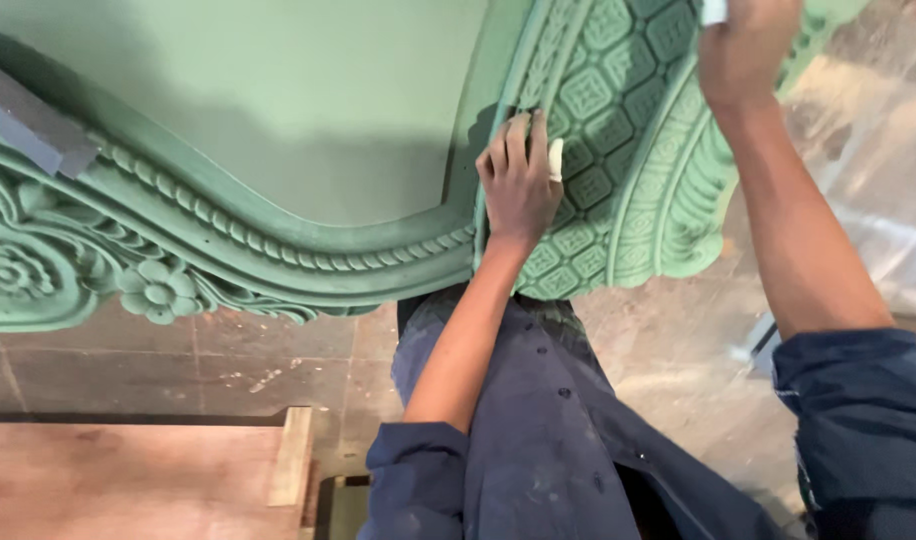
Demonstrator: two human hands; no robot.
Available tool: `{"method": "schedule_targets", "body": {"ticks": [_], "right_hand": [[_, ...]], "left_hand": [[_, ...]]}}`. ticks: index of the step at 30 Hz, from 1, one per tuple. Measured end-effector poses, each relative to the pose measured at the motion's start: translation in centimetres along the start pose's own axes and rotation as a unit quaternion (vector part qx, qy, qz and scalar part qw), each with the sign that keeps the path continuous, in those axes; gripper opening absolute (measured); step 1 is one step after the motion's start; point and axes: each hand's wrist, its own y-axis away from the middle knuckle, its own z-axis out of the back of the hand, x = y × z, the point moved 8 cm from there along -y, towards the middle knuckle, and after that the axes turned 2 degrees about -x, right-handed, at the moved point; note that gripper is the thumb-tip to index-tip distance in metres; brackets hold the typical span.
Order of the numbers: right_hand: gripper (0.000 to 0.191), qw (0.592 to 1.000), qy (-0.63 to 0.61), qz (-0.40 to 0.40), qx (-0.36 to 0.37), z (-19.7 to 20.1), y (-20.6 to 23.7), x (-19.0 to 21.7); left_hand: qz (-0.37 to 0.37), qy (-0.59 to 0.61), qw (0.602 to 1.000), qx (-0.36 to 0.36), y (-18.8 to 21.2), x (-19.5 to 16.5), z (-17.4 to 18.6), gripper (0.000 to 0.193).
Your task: The person sands the ornate edges and surfaces of a green-painted wooden headboard using a white sanding block. They move methodically along the carved details, applying consistent pressure to smooth the surface.
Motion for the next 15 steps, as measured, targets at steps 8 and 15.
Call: {"method": "schedule_targets", "body": {"ticks": [8,15], "right_hand": [[0.016,0.982,0.058,0.182,0.002,0.9,-3.3,2.6],[0.034,0.956,0.093,0.269,0.073,1.4,0.2,2.3]], "left_hand": [[-0.024,-0.048,0.998,-0.015,-0.6,-0.2,0.5,0.048],[-0.024,-0.064,0.997,-0.031,-0.9,0.1,1.0,0.045]]}}
